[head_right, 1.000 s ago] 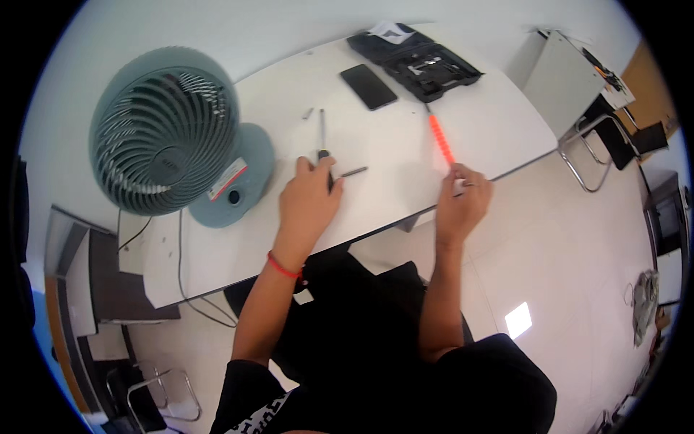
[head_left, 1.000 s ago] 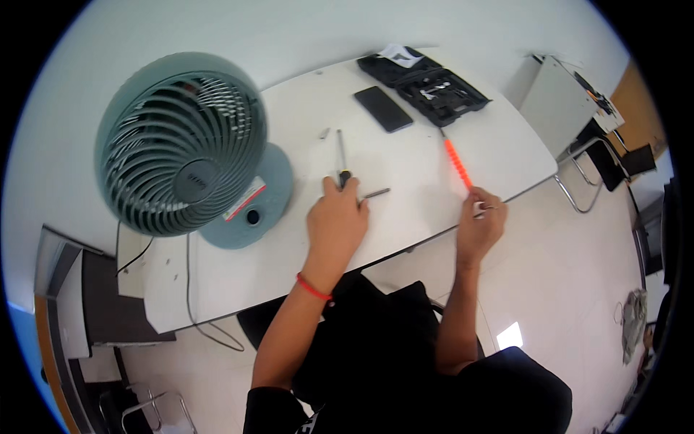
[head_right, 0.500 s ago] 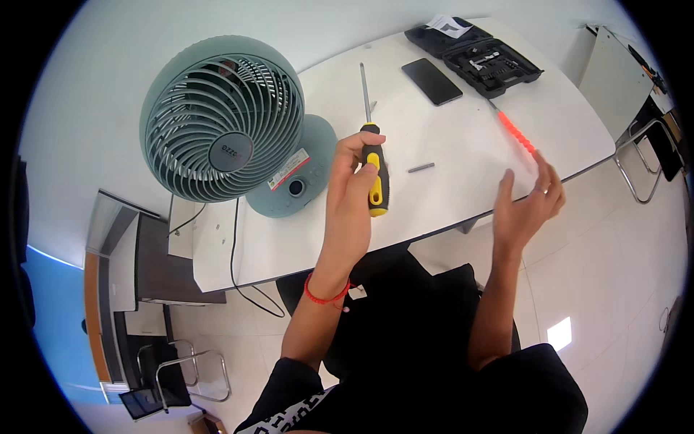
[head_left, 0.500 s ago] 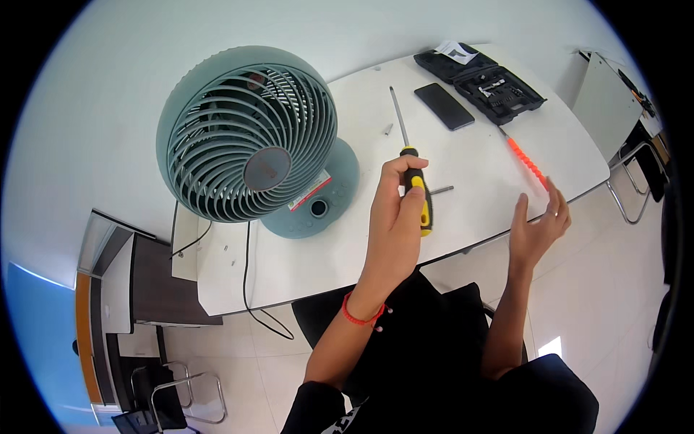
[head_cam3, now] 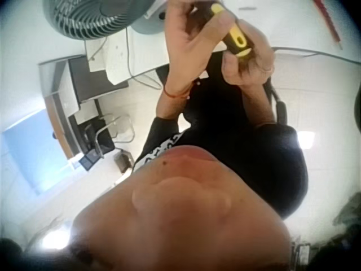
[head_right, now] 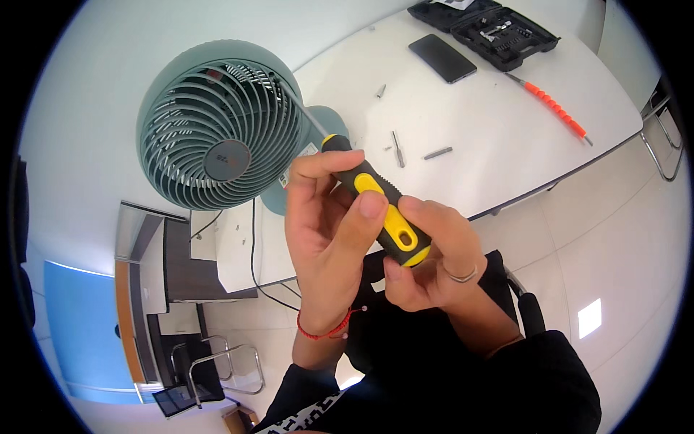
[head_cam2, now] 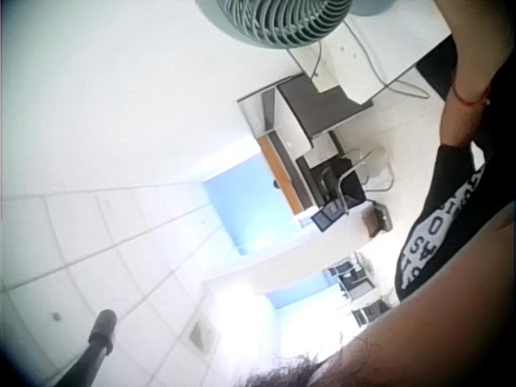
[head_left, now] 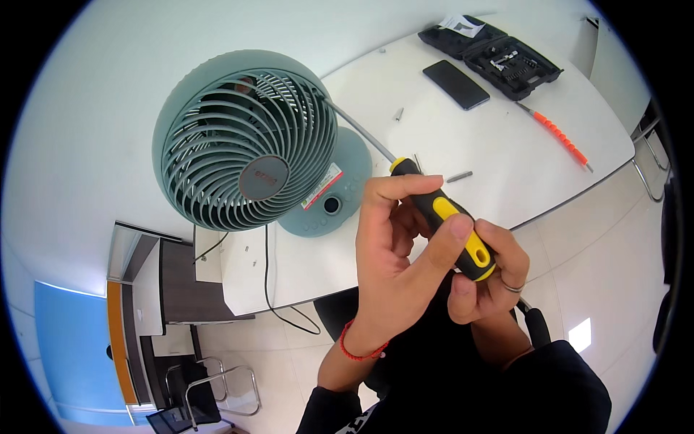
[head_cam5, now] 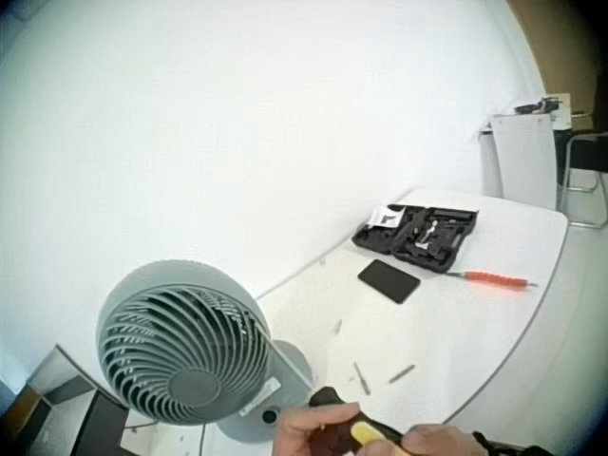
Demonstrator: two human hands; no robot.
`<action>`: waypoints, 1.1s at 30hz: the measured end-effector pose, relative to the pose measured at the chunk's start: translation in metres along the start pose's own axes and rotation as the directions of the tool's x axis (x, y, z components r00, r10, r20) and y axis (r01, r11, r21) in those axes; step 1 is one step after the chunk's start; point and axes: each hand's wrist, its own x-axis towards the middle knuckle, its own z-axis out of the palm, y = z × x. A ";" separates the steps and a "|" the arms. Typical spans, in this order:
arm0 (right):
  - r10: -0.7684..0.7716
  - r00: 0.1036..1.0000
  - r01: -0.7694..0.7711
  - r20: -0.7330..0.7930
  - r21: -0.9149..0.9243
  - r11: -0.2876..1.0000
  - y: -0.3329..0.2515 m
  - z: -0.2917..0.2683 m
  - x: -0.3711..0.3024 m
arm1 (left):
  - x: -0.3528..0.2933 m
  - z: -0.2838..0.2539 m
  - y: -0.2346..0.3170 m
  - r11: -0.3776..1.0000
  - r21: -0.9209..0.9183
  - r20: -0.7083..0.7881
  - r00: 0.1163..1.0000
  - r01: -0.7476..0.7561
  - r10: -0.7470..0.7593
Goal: The person uses a screwdriver to loosen and remove screws from the front grille of a teal desk fan. They rotate the fan to access different screw locations and continue unscrewing the grille throughout the clip.
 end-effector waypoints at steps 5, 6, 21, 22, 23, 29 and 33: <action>-0.017 0.997 0.019 0.081 -0.028 0.999 0.001 0.002 0.006 | 0.006 -0.002 -0.001 0.996 0.047 0.014 0.997 -0.074 0.074; -0.007 0.995 0.010 0.100 -0.028 1.000 0.001 0.003 0.007 | 0.007 -0.005 -0.001 0.997 0.046 0.017 0.998 -0.061 0.060; 0.046 0.989 -0.051 0.139 0.030 0.998 -0.001 0.014 0.026 | 0.013 -0.010 0.000 0.995 -0.097 -0.061 0.998 0.000 -0.006; 0.028 0.990 -0.034 0.140 0.034 0.999 -0.002 0.015 0.030 | 0.014 -0.010 0.000 0.996 -0.082 -0.059 0.998 -0.034 0.030; 0.010 0.990 -0.015 0.141 0.038 0.999 -0.002 0.016 0.034 | 0.014 -0.012 0.000 0.994 -0.107 -0.056 0.998 -0.026 0.020; -0.071 0.990 0.082 0.123 -0.091 0.992 -0.006 0.020 0.050 | 0.015 -0.020 0.003 0.981 -0.192 -0.075 0.997 -0.002 -0.013; -0.045 0.990 0.068 0.137 -0.170 0.983 -0.009 0.017 0.056 | 0.017 -0.015 0.002 0.979 -0.200 -0.118 0.993 -0.032 0.009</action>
